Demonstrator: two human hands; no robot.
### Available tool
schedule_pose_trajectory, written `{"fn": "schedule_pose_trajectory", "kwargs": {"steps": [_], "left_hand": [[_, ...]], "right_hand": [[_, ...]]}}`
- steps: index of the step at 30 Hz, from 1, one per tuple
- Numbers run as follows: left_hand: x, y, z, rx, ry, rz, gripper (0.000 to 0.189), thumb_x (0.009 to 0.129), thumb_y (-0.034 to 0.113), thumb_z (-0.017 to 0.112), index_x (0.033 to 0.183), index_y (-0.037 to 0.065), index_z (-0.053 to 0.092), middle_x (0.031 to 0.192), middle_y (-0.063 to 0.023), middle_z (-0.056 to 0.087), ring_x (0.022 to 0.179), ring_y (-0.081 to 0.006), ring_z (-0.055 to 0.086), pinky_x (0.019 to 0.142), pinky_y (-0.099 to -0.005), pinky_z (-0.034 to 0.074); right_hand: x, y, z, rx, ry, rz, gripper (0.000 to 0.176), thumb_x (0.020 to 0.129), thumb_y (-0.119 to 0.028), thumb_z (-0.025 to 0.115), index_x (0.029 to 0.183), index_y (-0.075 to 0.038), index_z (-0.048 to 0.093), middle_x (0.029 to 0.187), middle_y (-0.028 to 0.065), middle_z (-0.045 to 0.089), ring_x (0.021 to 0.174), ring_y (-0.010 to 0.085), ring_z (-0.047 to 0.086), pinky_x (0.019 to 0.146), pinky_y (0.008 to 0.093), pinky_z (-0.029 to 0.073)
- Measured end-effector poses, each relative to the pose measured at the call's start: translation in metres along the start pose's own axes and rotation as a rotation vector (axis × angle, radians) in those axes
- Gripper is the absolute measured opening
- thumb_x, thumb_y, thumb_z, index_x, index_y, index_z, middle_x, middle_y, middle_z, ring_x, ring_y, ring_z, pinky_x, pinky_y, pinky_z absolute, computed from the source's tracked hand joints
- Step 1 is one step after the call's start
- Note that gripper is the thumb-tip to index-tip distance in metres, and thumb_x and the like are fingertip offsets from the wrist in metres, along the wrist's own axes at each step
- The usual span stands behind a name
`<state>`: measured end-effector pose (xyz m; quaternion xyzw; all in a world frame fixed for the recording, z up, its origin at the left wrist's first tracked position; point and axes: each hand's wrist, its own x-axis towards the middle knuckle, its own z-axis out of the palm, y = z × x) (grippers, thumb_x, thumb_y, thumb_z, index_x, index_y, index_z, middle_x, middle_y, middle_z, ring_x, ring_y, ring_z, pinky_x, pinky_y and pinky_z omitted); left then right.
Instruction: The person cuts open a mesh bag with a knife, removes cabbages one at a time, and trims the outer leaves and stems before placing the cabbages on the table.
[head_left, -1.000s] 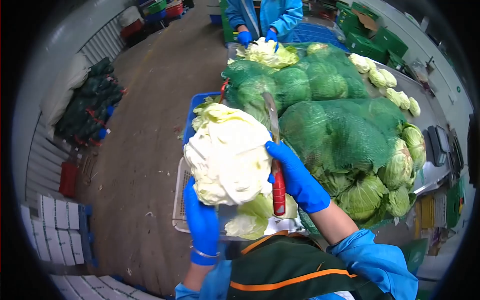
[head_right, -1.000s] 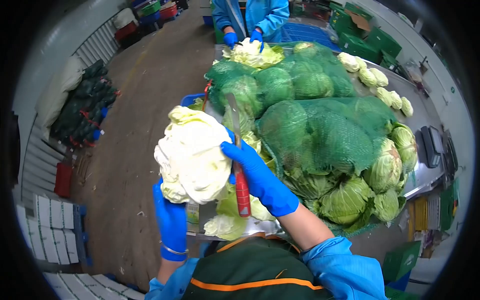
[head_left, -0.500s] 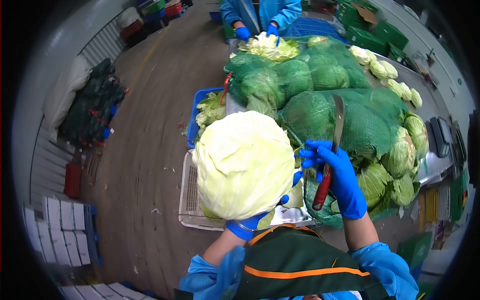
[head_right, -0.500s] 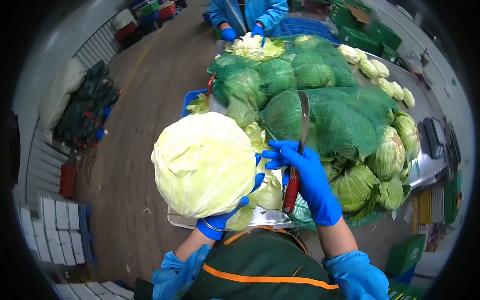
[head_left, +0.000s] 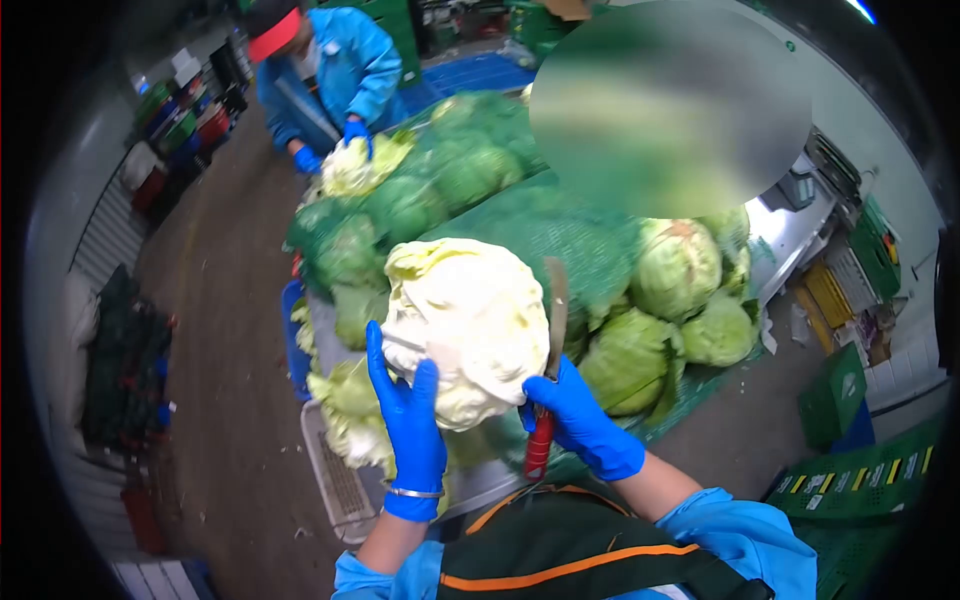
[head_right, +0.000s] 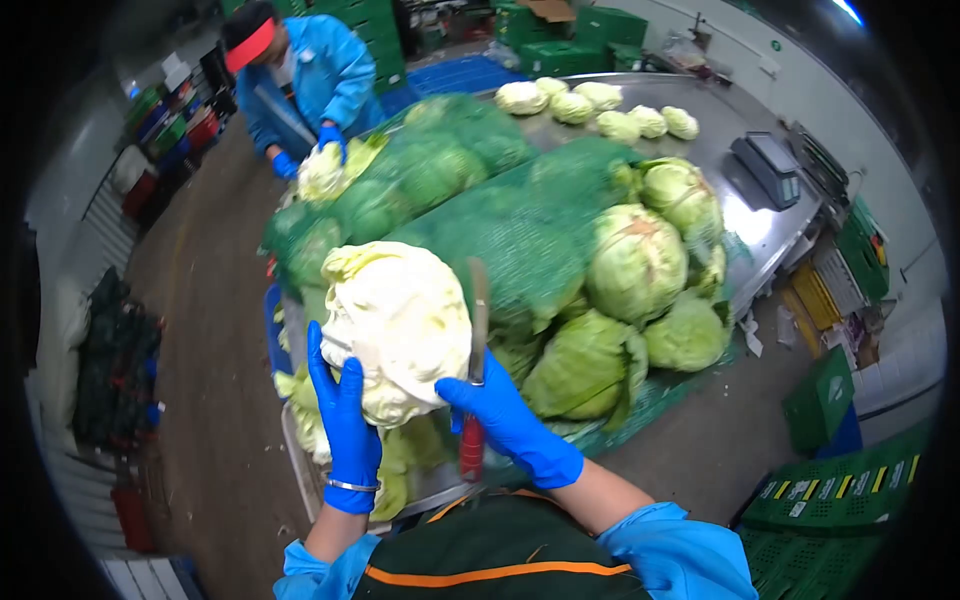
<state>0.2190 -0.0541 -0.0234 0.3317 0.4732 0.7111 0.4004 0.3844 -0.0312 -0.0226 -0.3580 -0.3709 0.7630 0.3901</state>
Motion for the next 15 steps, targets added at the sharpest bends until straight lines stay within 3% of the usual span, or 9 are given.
{"fn": "schedule_pose_trajectory", "kwargs": {"steps": [2,3,5,6,8,10,11,12,15], "left_hand": [[0.007,0.0,0.048,0.096,-0.094,0.089,0.068,0.085,0.017,0.057,0.141,0.005,0.019,0.144,-0.0124,0.02,0.132,-0.027,0.023,0.107,-0.0378,0.019],[0.013,-0.003,0.069,0.368,-0.138,0.267,0.07,0.084,0.02,0.059,0.14,0.004,0.021,0.145,-0.0146,0.018,0.133,-0.0294,0.021,0.107,-0.0401,0.017],[0.027,-0.002,0.125,0.723,-0.159,0.622,0.075,0.078,0.028,0.064,0.138,0.003,0.026,0.145,-0.0185,0.019,0.135,-0.0362,0.014,0.108,-0.0459,0.012],[0.027,0.009,0.162,0.705,-0.206,0.638,0.075,0.078,0.028,0.064,0.138,0.003,0.026,0.145,-0.0185,0.019,0.135,-0.0362,0.014,0.108,-0.0459,0.012],[0.018,0.027,0.239,1.267,-0.684,0.72,0.067,0.08,0.029,0.062,0.135,0.002,0.033,0.139,-0.0166,0.033,0.131,-0.0347,0.027,0.107,-0.0469,0.015],[0.003,0.012,0.283,0.996,-1.17,0.953,0.044,0.085,0.029,0.055,0.122,0.008,0.051,0.125,-0.0115,0.051,0.122,-0.0256,0.044,0.104,-0.0499,0.02],[-0.008,0.008,0.3,0.829,-1.237,1.008,0.039,0.084,0.03,0.055,0.117,0.009,0.055,0.118,-0.0082,0.056,0.115,-0.0234,0.05,0.103,-0.0493,0.023],[-0.019,0.007,0.313,0.665,-1.293,1.043,0.035,0.084,0.032,0.056,0.111,0.01,0.059,0.111,-0.0048,0.061,0.108,-0.0213,0.056,0.102,-0.0487,0.025],[0.0,0.01,0.317,0.754,-1.158,0.899,0.028,0.085,0.02,0.055,0.108,0.005,0.06,0.105,-0.009,0.062,0.102,-0.0237,0.057,0.096,-0.0419,0.035]], "right_hand": [[-0.003,-0.027,-0.034,0.108,0.087,-0.023,0.06,0.077,-0.025,0.069,0.126,-0.008,0.038,0.101,0.0044,0.056,0.075,0.0105,0.055,0.057,0.026,0.047],[-0.004,-0.041,-0.053,0.23,0.168,-0.028,0.052,0.077,-0.025,0.069,0.119,-0.009,0.045,0.092,0.0013,0.057,0.067,0.008,0.052,0.052,0.0248,0.044],[-0.009,-0.074,-0.091,0.249,0.203,-0.098,0.049,0.077,-0.025,0.069,0.116,-0.008,0.047,0.09,0.0009,0.057,0.068,0.0081,0.053,0.052,0.0246,0.044],[-0.016,-0.088,-0.11,0.27,0.224,-0.127,0.046,0.077,-0.024,0.069,0.114,-0.008,0.049,0.089,0.0006,0.058,0.069,0.0083,0.054,0.053,0.0245,0.044],[-0.025,-0.112,-0.149,0.252,0.304,-0.163,0.044,0.078,-0.024,0.068,0.114,-0.007,0.048,0.09,0.0002,0.058,0.07,0.0083,0.054,0.052,0.0236,0.043],[-0.029,-0.151,-0.186,0.445,0.293,-0.282,0.041,0.08,-0.024,0.066,0.115,-0.008,0.049,0.09,-0.0001,0.058,0.071,0.0083,0.055,0.052,0.0236,0.043],[-0.035,-0.181,-0.195,0.426,0.459,-0.364,0.037,0.082,-0.024,0.064,0.113,-0.01,0.05,0.09,0.0006,0.059,0.071,0.0101,0.057,0.057,0.024,0.046],[-0.043,-0.192,-0.24,0.353,0.514,-0.287,0.036,0.082,-0.026,0.064,0.112,-0.009,0.052,0.091,0.0017,0.059,0.071,0.0113,0.058,0.058,0.024,0.049],[-0.053,-0.269,-0.337,0.455,0.639,-0.466,0.035,0.083,-0.031,0.062,0.109,-0.008,0.054,0.088,0.0024,0.061,0.066,0.0115,0.057,0.05,0.0228,0.045]]}}
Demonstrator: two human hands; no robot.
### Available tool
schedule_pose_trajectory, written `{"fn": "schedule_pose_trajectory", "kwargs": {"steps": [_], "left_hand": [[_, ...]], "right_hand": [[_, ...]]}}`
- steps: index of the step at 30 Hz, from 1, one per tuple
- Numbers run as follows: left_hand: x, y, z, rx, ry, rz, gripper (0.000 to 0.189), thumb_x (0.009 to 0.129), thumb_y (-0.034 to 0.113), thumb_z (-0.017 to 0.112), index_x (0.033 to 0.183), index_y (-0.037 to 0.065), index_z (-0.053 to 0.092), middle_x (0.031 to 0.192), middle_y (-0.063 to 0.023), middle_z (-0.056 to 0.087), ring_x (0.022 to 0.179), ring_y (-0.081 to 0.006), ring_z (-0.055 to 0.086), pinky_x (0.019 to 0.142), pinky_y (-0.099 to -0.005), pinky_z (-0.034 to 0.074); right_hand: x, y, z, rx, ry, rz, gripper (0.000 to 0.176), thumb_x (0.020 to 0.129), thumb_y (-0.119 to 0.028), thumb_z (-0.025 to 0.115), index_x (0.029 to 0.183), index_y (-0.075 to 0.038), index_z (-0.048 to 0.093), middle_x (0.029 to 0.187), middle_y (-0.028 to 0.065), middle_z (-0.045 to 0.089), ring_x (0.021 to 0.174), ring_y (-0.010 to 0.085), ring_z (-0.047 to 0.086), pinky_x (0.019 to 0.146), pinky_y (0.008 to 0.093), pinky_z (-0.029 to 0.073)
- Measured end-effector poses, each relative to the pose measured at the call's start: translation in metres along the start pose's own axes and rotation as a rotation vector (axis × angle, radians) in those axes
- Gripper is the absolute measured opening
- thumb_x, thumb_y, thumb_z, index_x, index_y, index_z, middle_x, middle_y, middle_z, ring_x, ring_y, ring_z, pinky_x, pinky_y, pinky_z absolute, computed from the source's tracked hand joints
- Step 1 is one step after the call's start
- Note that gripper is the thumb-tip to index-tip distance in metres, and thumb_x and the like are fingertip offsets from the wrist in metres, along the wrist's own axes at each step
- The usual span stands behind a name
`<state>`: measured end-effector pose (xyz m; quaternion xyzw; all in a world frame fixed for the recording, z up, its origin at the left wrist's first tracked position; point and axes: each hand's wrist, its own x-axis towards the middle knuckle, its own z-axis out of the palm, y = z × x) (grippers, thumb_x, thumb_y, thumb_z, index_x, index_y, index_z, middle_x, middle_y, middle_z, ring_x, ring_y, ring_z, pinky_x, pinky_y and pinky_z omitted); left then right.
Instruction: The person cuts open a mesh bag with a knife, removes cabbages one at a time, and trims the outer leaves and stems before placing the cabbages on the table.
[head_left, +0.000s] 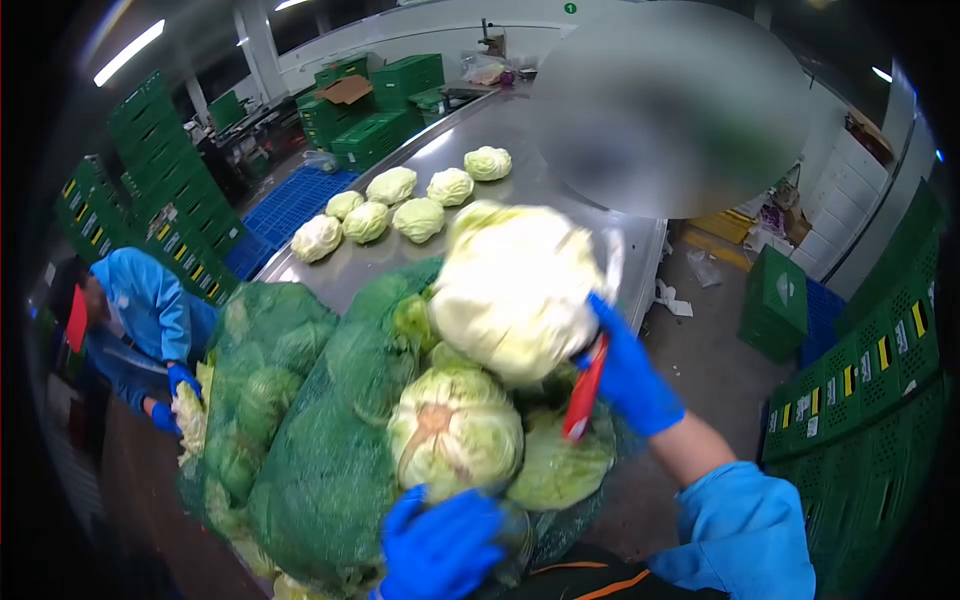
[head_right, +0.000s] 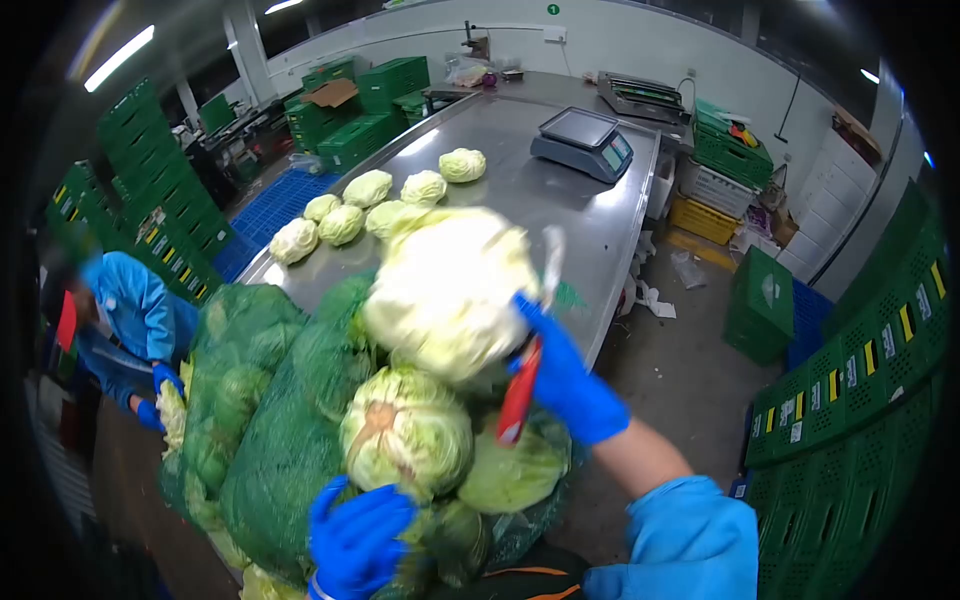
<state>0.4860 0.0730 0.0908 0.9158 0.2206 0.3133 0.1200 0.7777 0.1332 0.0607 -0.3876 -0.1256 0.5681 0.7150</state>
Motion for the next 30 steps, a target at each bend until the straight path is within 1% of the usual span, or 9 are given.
{"fn": "schedule_pose_trajectory", "kwargs": {"steps": [7,9,16,17,19,23,26,27,30], "left_hand": [[-0.087,-0.034,-0.011,0.172,0.354,-0.75,0.02,0.089,0.005,0.044,0.092,0.0,0.063,0.095,-0.01,0.065,0.09,-0.0246,0.06,0.094,-0.0415,0.037],[-0.1,-0.028,-0.022,0.275,0.411,-0.961,0.022,0.09,0.006,0.043,0.092,-0.001,0.063,0.094,-0.011,0.065,0.09,-0.0251,0.059,0.094,-0.0394,0.038],[-0.162,0.007,-0.015,0.286,0.703,-1.319,0.027,0.094,0.015,0.042,0.101,-0.004,0.061,0.101,-0.0106,0.062,0.097,-0.0203,0.057,0.091,-0.0343,0.04],[-0.165,0.019,-0.009,0.343,0.737,-1.352,0.027,0.094,0.012,0.04,0.1,-0.004,0.061,0.1,-0.0104,0.062,0.095,-0.0188,0.056,0.09,-0.0323,0.04],[-0.196,0.044,0.007,0.429,0.836,-1.455,0.025,0.093,0.009,0.041,0.103,-0.004,0.06,0.1,-0.0113,0.062,0.093,-0.0201,0.057,0.089,-0.0334,0.041],[-0.262,0.082,0.07,0.379,1.017,-1.518,0.056,0.082,0.007,0.061,0.132,0.0,0.036,0.13,-0.015,0.043,0.114,-0.0239,0.046,0.096,-0.0345,0.036],[-0.254,0.072,0.079,0.588,0.583,-1.376,0.09,0.069,0.02,0.074,0.139,0.001,0.02,0.138,-0.0199,0.03,0.127,-0.033,0.03,0.104,-0.0419,0.025],[-0.25,0.055,0.072,0.566,0.53,-1.328,0.096,0.066,0.023,0.076,0.139,0.001,0.018,0.137,-0.0219,0.029,0.129,-0.036,0.026,0.106,-0.0444,0.022],[-0.23,0.003,0.042,0.558,0.376,-1.012,0.077,0.064,0.017,0.075,0.131,0.005,0.037,0.131,-0.0155,0.039,0.12,-0.0345,0.036,0.104,-0.0446,0.024]], "right_hand": [[0.244,-0.095,-0.177,-0.272,0.309,-0.277,0.036,0.073,-0.032,0.072,0.1,-0.013,0.059,0.072,-0.0015,0.06,0.047,0.0093,0.049,0.039,0.0198,0.038],[0.278,-0.09,-0.204,-0.304,0.361,-0.269,0.047,0.073,-0.035,0.072,0.112,-0.016,0.054,0.093,-0.0002,0.06,0.074,0.0116,0.056,0.054,0.0237,0.043],[0.4,-0.128,-0.219,-0.64,-0.235,-0.579,0.04,0.09,-0.029,0.049,0.119,-0.002,0.046,0.113,0.0144,0.055,0.101,0.027,0.056,0.093,0.0396,0.042],[0.444,-0.16,-0.224,-0.534,-0.774,-0.313,0.034,0.091,-0.028,0.046,0.112,-0.001,0.05,0.108,0.0142,0.057,0.102,0.0247,0.056,0.094,0.0375,0.042],[0.355,-0.143,-0.108,-0.491,-0.458,-0.121,0.034,0.094,-0.017,0.041,0.123,-0.001,0.046,0.123,0.0181,0.05,0.112,0.0237,0.051,0.099,0.0346,0.037],[0.259,-0.073,-0.04,-0.759,-0.989,-0.475,0.042,0.094,-0.018,0.038,0.135,-0.01,0.035,0.139,0.0209,0.031,0.129,0.0263,0.034,0.104,0.0312,0.032],[0.142,-0.026,0.026,-0.66,-0.997,0.266,0.044,0.092,-0.025,0.04,0.13,-0.002,0.039,0.132,0.0176,0.042,0.099,0.0191,0.058,0.07,0.0233,0.05],[0.089,0.006,0.051,-0.944,-0.846,0.091,0.051,0.09,-0.031,0.043,0.126,0.005,0.039,0.115,0.014,0.057,0.072,0.013,0.061,0.035,0.014,0.034],[-0.019,0.067,0.09,-1.028,-1.056,0.15,0.043,0.089,-0.024,0.046,0.119,0.007,0.044,0.107,0.0157,0.061,0.068,0.0157,0.063,0.042,0.0181,0.042]]}}
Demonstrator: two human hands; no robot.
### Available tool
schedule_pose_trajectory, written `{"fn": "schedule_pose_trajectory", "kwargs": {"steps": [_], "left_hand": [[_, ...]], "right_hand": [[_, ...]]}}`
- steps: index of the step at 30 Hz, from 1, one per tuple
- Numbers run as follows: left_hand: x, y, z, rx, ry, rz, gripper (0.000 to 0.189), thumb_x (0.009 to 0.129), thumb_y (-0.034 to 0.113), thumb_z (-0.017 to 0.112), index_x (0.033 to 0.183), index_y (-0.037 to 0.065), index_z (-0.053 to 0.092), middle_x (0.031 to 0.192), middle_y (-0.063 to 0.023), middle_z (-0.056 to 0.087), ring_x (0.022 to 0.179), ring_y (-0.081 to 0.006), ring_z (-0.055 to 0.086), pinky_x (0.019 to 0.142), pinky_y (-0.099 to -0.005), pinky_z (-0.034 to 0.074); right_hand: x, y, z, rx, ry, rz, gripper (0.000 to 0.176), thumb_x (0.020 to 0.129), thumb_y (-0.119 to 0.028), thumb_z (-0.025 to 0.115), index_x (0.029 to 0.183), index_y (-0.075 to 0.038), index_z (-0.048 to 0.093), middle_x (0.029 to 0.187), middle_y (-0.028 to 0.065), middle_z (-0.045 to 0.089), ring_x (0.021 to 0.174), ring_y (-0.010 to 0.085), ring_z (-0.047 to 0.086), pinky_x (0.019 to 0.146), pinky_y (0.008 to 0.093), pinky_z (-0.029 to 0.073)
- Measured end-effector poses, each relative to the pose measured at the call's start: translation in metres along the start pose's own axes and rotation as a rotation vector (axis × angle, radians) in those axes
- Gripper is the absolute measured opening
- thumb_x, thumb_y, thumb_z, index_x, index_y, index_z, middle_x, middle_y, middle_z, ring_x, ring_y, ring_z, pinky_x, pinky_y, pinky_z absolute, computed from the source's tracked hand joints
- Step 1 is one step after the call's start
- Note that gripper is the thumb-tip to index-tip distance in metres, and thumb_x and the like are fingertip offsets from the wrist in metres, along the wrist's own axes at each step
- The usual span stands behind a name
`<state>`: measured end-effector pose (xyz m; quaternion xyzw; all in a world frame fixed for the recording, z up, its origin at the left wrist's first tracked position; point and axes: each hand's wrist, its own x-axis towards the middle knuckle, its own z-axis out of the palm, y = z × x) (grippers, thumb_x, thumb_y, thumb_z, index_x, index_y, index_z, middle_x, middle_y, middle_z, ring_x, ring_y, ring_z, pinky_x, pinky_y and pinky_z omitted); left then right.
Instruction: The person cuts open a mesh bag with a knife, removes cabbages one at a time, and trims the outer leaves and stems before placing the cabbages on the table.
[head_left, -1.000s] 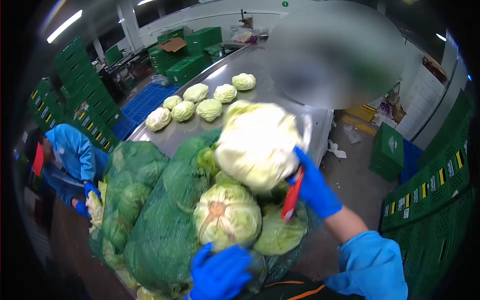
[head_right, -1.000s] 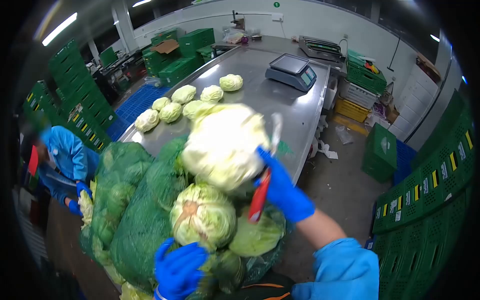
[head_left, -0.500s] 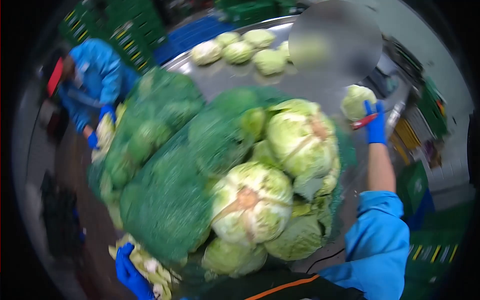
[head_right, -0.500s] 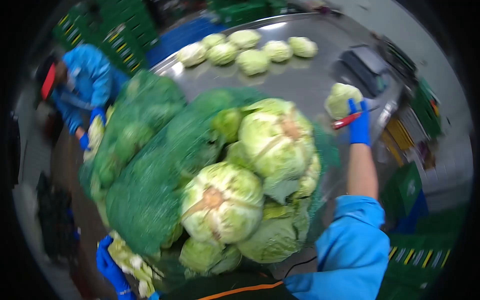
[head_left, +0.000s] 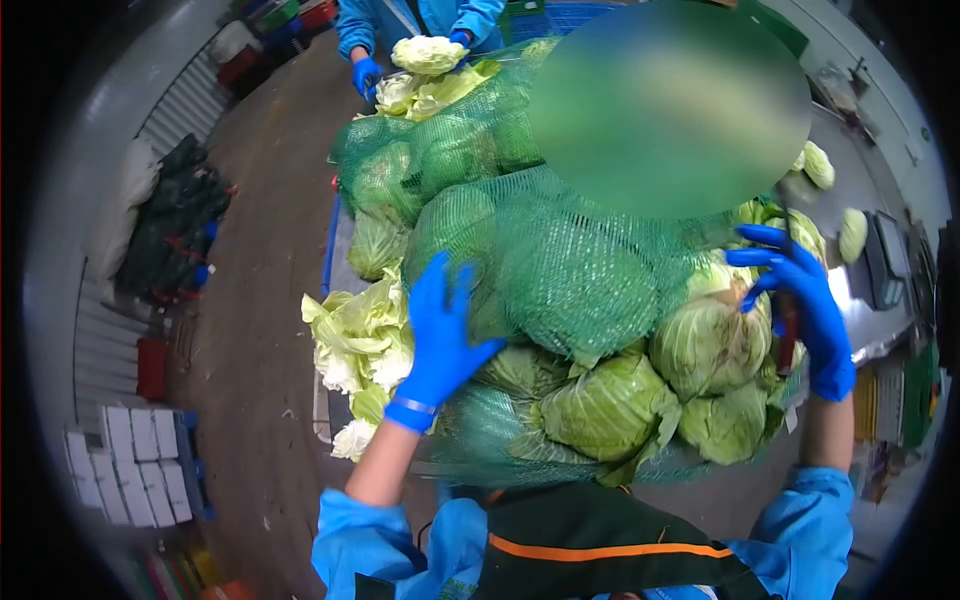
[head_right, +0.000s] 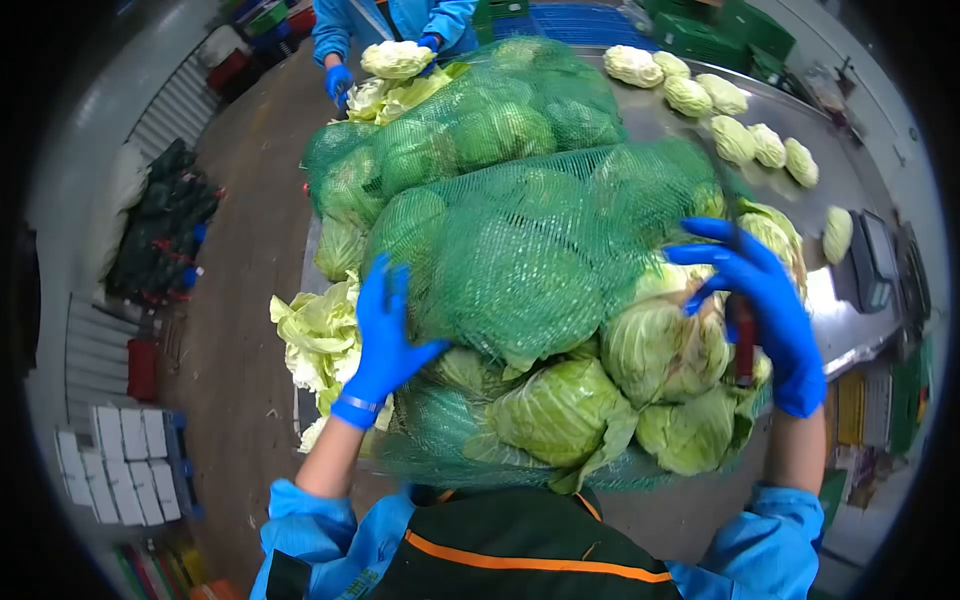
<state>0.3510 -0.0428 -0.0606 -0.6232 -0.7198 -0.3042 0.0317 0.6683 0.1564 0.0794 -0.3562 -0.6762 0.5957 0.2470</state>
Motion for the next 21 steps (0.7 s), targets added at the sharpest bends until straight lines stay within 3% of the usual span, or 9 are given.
{"fn": "schedule_pose_trajectory", "kwargs": {"steps": [3,5,7,10,14,17,19,20,21], "left_hand": [[0.046,-0.045,-0.001,-0.087,-0.15,0.322,0.032,0.072,0.009,0.066,0.104,0.006,0.062,0.098,-0.01,0.061,0.097,-0.0291,0.055,0.096,-0.041,0.035],[0.077,-0.064,-0.013,-0.482,0.229,-0.049,0.028,0.067,0.002,0.063,0.093,0.013,0.066,0.085,-0.0095,0.062,0.084,-0.0264,0.058,0.083,-0.0378,0.044],[0.112,-0.104,-0.027,-0.466,0.289,-0.132,0.022,0.072,0.004,0.062,0.092,0.012,0.066,0.086,-0.0127,0.063,0.082,-0.0301,0.059,0.072,-0.0359,0.047],[0.145,-0.165,0.015,-0.201,0.341,-0.109,0.014,0.075,0.013,0.064,0.088,0.011,0.066,0.087,-0.0154,0.063,0.081,-0.0335,0.06,0.072,-0.0381,0.047],[0.171,-0.201,0.056,-0.048,-0.12,-0.289,0.029,0.069,0.03,0.069,0.089,0.009,0.067,0.091,-0.017,0.064,0.086,-0.034,0.06,0.076,-0.0411,0.047],[0.165,-0.251,0.109,-0.463,-0.133,-0.227,0.031,0.067,0.027,0.073,0.09,0.006,0.069,0.087,-0.0159,0.066,0.08,-0.0282,0.065,0.076,-0.0349,0.049],[0.176,-0.262,0.099,-0.354,-0.328,-0.19,0.028,0.072,0.02,0.07,0.093,0.002,0.068,0.087,-0.0098,0.068,0.076,-0.0176,0.064,0.073,-0.0313,0.049],[0.183,-0.267,0.084,-0.521,-0.565,-0.286,0.033,0.073,0.021,0.07,0.1,0.003,0.066,0.093,-0.009,0.067,0.08,-0.0149,0.062,0.076,-0.03,0.048],[0.189,-0.273,0.066,-0.604,-0.773,-0.23,0.039,0.074,0.018,0.068,0.11,0.003,0.062,0.103,-0.0071,0.064,0.087,-0.0139,0.059,0.08,-0.0289,0.046]], "right_hand": [[-0.013,-0.022,0.07,0.038,-0.121,0.103,0.044,0.089,-0.029,0.048,0.12,0.003,0.042,0.101,0.0136,0.062,0.061,0.0153,0.062,0.037,0.0189,0.041],[-0.033,-0.015,0.103,0.272,-0.144,0.121,0.042,0.089,-0.03,0.048,0.116,0.002,0.044,0.099,0.0139,0.063,0.058,0.0152,0.061,0.035,0.0191,0.04],[-0.065,0.007,0.151,0.388,-0.146,0.183,0.041,0.089,-0.032,0.048,0.114,0.001,0.045,0.094,0.0135,0.064,0.057,0.0147,0.059,0.04,0.0206,0.043],[-0.121,0.069,0.233,0.639,-0.109,0.479,0.04,0.089,-0.028,0.051,0.117,0.0,0.045,0.095,0.0115,0.062,0.066,0.0141,0.059,0.053,0.0236,0.047],[-0.171,0.08,0.28,0.509,0.117,0.561,0.043,0.089,-0.021,0.052,0.124,0.001,0.041,0.105,0.0134,0.059,0.078,0.0185,0.06,0.058,0.0276,0.05],[-0.19,0.069,0.289,0.629,0.321,0.606,0.044,0.093,-0.018,0.045,0.134,-0.004,0.033,0.112,0.0131,0.056,0.088,0.0183,0.058,0.065,0.0282,0.051],[-0.2,0.082,0.295,0.699,0.483,0.598,0.047,0.094,-0.022,0.044,0.136,-0.006,0.029,0.108,0.0134,0.058,0.076,0.0169,0.06,0.059,0.0272,0.051],[-0.206,0.098,0.293,0.631,0.579,0.539,0.047,0.094,-0.024,0.043,0.136,-0.006,0.03,0.103,0.0133,0.059,0.067,0.0156,0.058,0.055,0.026,0.049],[-0.208,0.109,0.293,0.567,0.674,0.474,0.047,0.095,-0.026,0.042,0.135,-0.007,0.03,0.099,0.0133,0.061,0.059,0.0144,0.057,0.05,0.0248,0.048]]}}
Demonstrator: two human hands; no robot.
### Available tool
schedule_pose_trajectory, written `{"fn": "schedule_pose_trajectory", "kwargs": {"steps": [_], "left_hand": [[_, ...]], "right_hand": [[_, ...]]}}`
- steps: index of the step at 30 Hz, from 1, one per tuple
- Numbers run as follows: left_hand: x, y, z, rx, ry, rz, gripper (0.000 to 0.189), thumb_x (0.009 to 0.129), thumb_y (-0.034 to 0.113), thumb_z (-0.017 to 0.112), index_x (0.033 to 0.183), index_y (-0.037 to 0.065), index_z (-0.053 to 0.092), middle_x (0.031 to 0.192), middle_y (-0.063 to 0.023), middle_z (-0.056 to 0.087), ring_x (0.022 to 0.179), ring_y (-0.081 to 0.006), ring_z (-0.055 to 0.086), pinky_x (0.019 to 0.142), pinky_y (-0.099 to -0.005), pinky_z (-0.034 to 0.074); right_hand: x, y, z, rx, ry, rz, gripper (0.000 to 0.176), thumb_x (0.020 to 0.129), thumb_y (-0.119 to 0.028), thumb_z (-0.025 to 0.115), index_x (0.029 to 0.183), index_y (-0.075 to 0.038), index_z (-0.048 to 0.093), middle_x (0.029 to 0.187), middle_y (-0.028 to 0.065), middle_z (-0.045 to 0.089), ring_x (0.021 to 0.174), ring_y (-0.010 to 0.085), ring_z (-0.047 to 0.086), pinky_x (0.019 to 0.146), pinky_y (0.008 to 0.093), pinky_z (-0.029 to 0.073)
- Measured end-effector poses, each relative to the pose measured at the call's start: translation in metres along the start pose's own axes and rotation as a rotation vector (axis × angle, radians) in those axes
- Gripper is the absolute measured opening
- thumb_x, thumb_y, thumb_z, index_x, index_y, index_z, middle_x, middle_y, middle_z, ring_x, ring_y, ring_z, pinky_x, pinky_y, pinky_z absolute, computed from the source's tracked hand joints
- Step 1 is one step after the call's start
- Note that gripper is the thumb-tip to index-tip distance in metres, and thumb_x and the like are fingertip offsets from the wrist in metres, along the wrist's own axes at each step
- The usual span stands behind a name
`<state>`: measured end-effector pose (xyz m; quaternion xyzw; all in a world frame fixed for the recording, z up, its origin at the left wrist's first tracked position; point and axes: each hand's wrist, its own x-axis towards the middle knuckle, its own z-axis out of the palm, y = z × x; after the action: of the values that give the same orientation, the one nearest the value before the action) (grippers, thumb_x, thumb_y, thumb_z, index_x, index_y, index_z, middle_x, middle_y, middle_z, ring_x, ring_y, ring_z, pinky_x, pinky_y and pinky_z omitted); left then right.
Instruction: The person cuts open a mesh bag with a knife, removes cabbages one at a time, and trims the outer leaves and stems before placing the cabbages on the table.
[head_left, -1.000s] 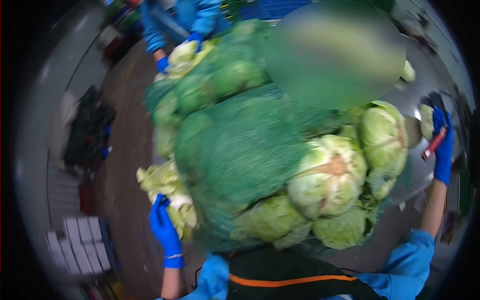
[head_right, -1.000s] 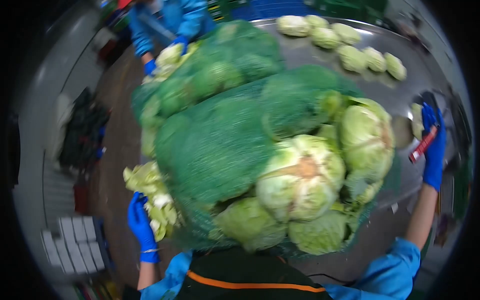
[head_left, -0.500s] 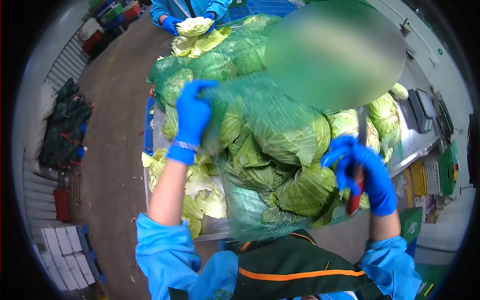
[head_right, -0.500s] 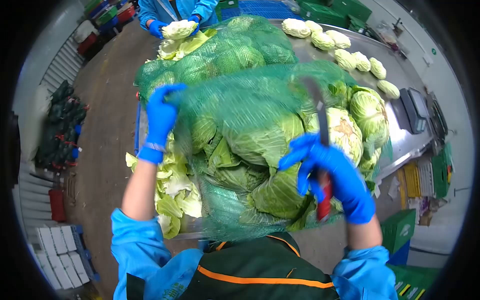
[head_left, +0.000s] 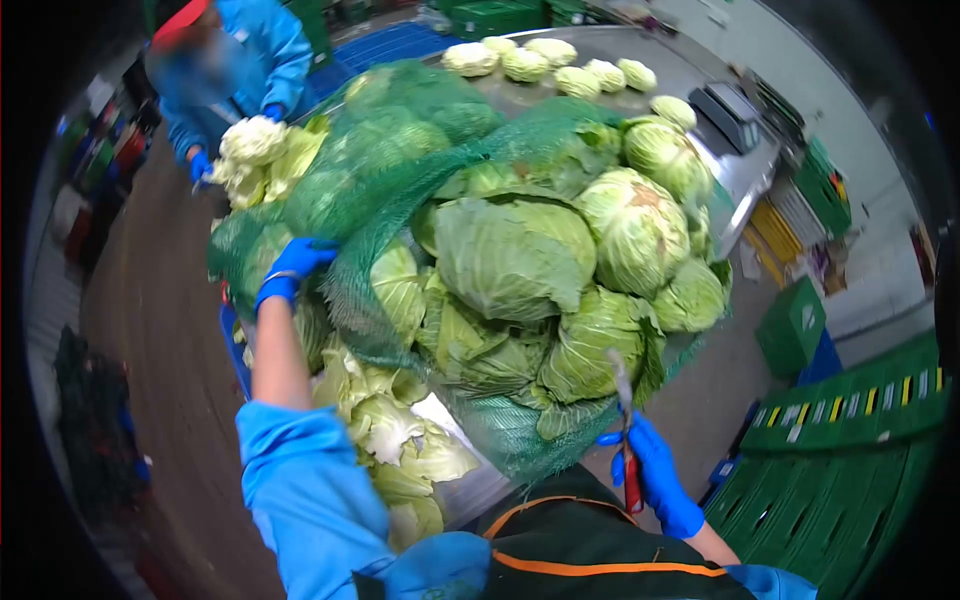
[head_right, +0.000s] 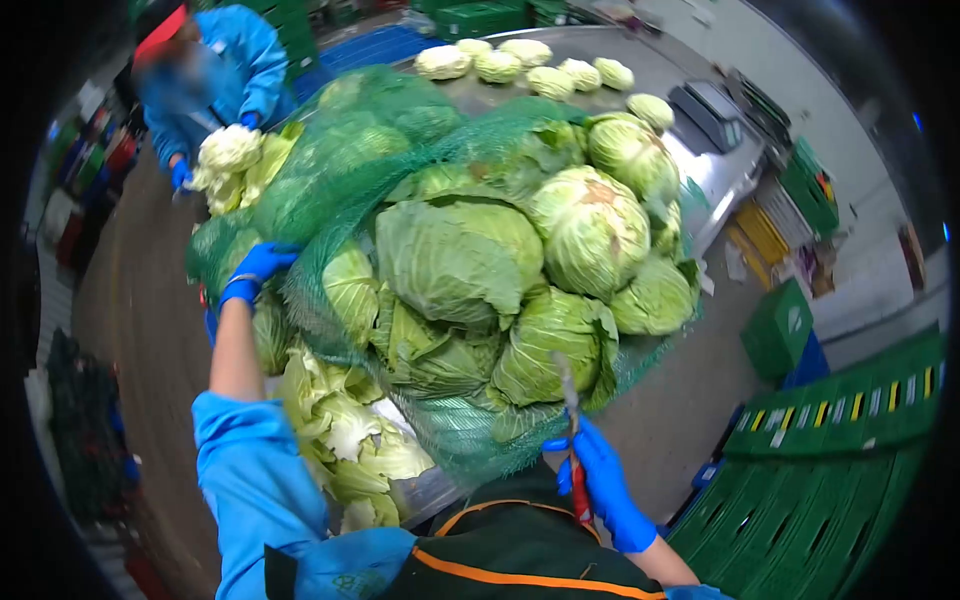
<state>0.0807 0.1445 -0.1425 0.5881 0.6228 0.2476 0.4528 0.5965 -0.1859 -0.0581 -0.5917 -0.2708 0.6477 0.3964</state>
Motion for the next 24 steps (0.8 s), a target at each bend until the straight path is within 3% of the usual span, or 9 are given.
{"fn": "schedule_pose_trajectory", "kwargs": {"steps": [1,2,5,7,9,12,16,22,24], "left_hand": [[-0.022,0.033,-0.007,0.108,-0.019,-0.02,0.047,0.074,0.014,0.066,0.119,0.002,0.055,0.11,-0.0061,0.061,0.095,-0.0148,0.056,0.084,-0.0274,0.044],[-0.032,0.045,-0.012,-0.051,0.053,-0.028,0.06,0.072,0.006,0.065,0.128,0.002,0.044,0.118,-0.0101,0.056,0.103,-0.0171,0.053,0.089,-0.0294,0.042],[-0.074,0.107,0.015,-0.144,0.512,0.477,0.064,0.067,-0.004,0.05,0.13,0.003,0.042,0.127,-0.0138,0.048,0.12,-0.0241,0.042,0.099,-0.0339,0.033],[-0.134,0.196,0.068,0.339,0.6,0.802,0.063,0.066,0.0,0.047,0.129,0.003,0.043,0.13,-0.0165,0.044,0.123,-0.0279,0.04,0.101,-0.0363,0.031],[-0.155,0.239,0.132,0.64,0.315,1.027,0.067,0.068,0.007,0.053,0.133,0.005,0.037,0.136,-0.0185,0.035,0.128,-0.0321,0.032,0.103,-0.0446,0.028],[-0.164,0.28,0.231,0.922,0.099,0.648,0.088,0.062,0.02,0.071,0.138,0.01,0.028,0.14,-0.0207,0.026,0.129,-0.0409,0.024,0.103,-0.0535,0.022],[-0.125,0.251,0.237,0.79,0.243,0.525,0.1,0.054,0.029,0.079,0.138,0.008,0.027,0.141,-0.0207,0.023,0.125,-0.0418,0.028,0.102,-0.0486,0.027],[-0.132,0.2,0.211,0.432,0.426,0.502,0.102,0.051,0.028,0.084,0.133,0.003,0.03,0.132,-0.0196,0.033,0.122,-0.0367,0.034,0.103,-0.0421,0.03],[-0.138,0.179,0.212,0.277,0.506,0.53,0.103,0.051,0.029,0.085,0.134,0.002,0.028,0.132,-0.0191,0.033,0.123,-0.0354,0.033,0.104,-0.0418,0.028]], "right_hand": [[0.004,-0.002,-0.001,0.039,0.08,-0.048,0.046,0.094,-0.027,0.042,0.134,-0.005,0.031,0.089,0.0131,0.062,0.047,0.0122,0.051,0.042,0.0228,0.043],[0.007,-0.008,-0.005,0.091,0.082,-0.096,0.04,0.093,-0.023,0.044,0.127,-0.003,0.04,0.086,0.0129,0.062,0.048,0.0114,0.051,0.04,0.0216,0.041],[0.032,-0.034,-0.017,0.061,0.108,-0.113,0.033,0.091,-0.021,0.047,0.119,-0.002,0.047,0.083,0.013,0.062,0.048,0.0117,0.05,0.043,0.023,0.043],[0.052,-0.051,-0.011,0.11,0.084,-0.197,0.029,0.09,-0.021,0.05,0.113,-0.003,0.051,0.087,0.0111,0.062,0.055,0.0124,0.054,0.05,0.024,0.046],[0.074,-0.067,-0.007,0.107,0.058,-0.206,0.031,0.089,-0.021,0.052,0.115,-0.003,0.051,0.094,0.0105,0.062,0.065,0.013,0.056,0.053,0.0245,0.047],[0.099,-0.086,0.007,0.052,0.01,-0.236,0.036,0.087,-0.021,0.054,0.118,-0.003,0.049,0.108,0.0091,0.058,0.084,0.0141,0.058,0.057,0.0256,0.049],[0.135,-0.085,0.03,0.103,-0.076,-0.291,0.058,0.084,-0.022,0.059,0.134,-0.007,0.033,0.135,0.0073,0.04,0.117,0.0176,0.047,0.058,0.0258,0.05],[0.185,-0.08,0.076,0.224,-0.173,-0.21,0.063,0.086,-0.033,0.053,0.138,-0.008,0.027,0.138,0.0081,0.035,0.121,0.0193,0.043,0.056,0.0262,0.05],[0.19,-0.081,0.095,0.311,-0.274,-0.185,0.061,0.086,-0.037,0.052,0.136,-0.007,0.032,0.131,0.0083,0.043,0.11,0.0172,0.051,0.054,0.0256,0.049]]}}
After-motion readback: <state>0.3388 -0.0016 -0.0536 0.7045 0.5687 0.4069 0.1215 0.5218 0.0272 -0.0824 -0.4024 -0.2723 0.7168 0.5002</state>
